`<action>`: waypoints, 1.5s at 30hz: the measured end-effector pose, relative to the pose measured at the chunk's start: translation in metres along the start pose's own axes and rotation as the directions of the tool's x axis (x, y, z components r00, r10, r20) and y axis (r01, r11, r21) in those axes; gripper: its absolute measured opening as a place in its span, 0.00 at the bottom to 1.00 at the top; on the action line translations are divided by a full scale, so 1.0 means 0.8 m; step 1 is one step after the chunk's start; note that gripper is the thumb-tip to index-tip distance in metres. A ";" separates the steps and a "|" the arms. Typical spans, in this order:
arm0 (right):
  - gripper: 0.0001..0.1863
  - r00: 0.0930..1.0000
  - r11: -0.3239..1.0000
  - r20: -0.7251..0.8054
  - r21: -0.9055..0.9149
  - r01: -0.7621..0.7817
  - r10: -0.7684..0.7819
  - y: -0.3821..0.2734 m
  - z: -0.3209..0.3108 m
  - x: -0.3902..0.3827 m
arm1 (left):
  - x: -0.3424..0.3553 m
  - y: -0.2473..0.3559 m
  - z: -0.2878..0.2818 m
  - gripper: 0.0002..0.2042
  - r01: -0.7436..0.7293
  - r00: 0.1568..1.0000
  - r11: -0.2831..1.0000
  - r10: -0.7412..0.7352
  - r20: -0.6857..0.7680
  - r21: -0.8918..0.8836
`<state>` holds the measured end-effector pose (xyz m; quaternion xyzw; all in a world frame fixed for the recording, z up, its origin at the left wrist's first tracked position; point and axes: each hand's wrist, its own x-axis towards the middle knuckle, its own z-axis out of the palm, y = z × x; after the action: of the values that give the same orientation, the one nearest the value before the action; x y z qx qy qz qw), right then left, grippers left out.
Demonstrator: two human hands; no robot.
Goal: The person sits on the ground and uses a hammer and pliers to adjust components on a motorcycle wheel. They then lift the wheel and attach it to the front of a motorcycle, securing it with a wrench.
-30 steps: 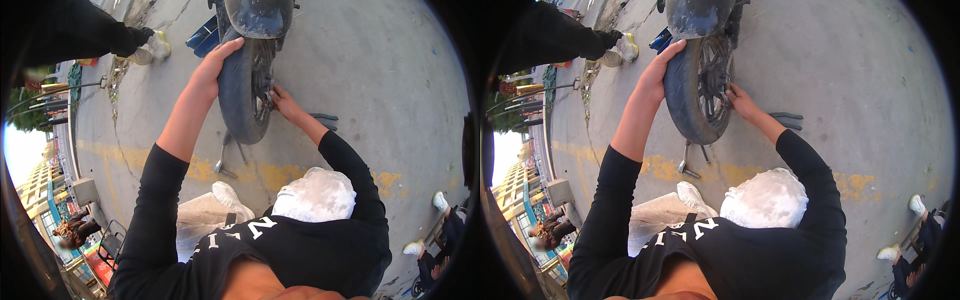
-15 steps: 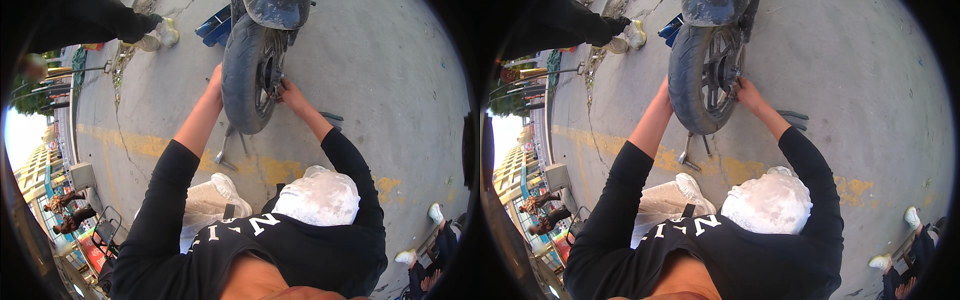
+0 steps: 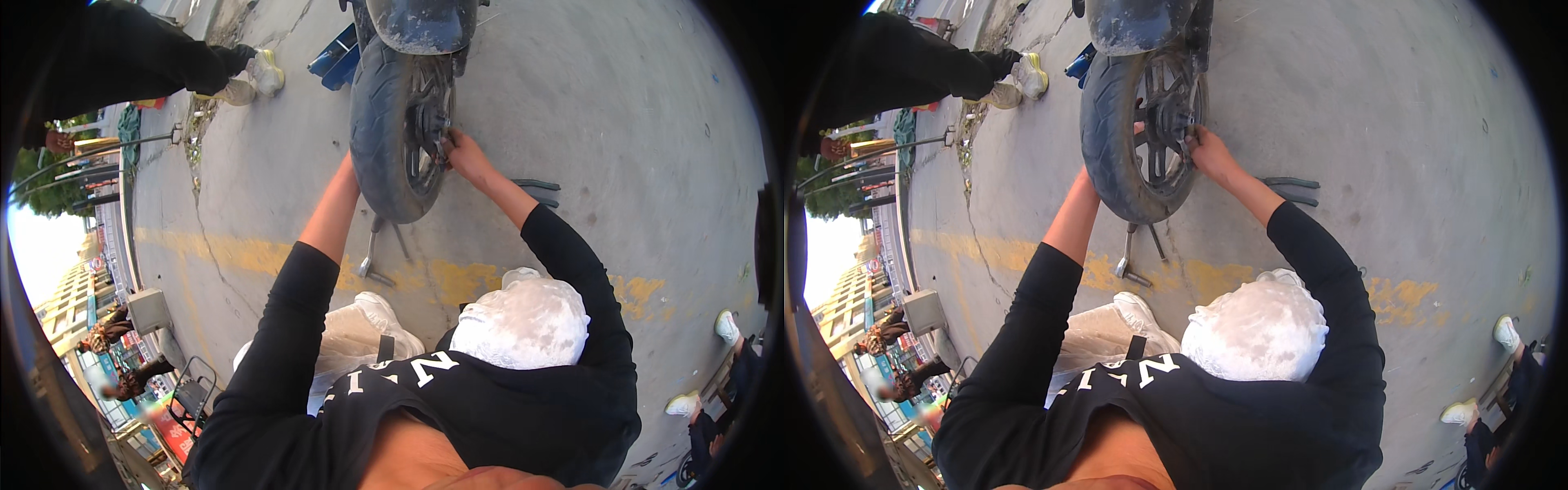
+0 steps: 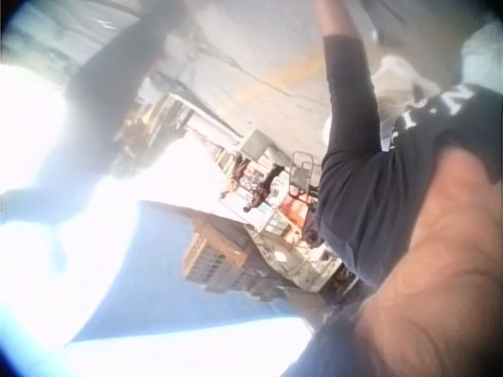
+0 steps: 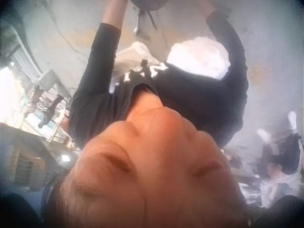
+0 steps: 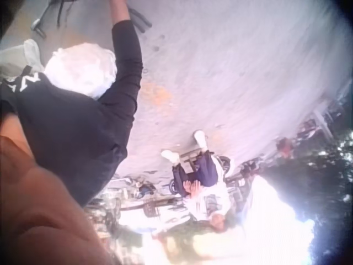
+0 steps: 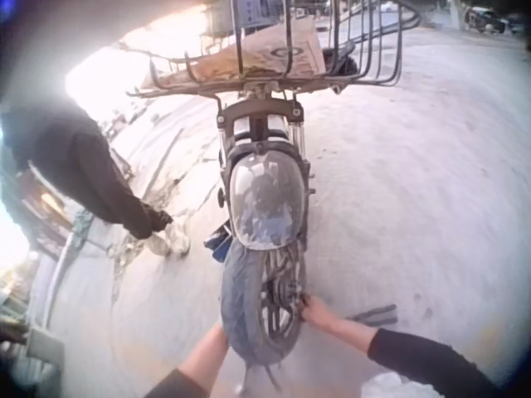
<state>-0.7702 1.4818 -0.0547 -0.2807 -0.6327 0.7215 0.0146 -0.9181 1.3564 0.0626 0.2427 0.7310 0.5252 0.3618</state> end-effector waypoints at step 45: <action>0.28 0.916 0.581 0.399 0.738 -0.344 0.036 -0.016 -0.042 -0.012 | 0.008 0.010 0.043 0.39 -0.305 0.948 0.842 0.314 0.054 0.445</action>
<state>-0.7517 1.5108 -0.0407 -0.1821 -0.2029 0.9608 -0.0506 -0.8957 1.3840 0.0620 0.4287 0.7871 0.3964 0.1990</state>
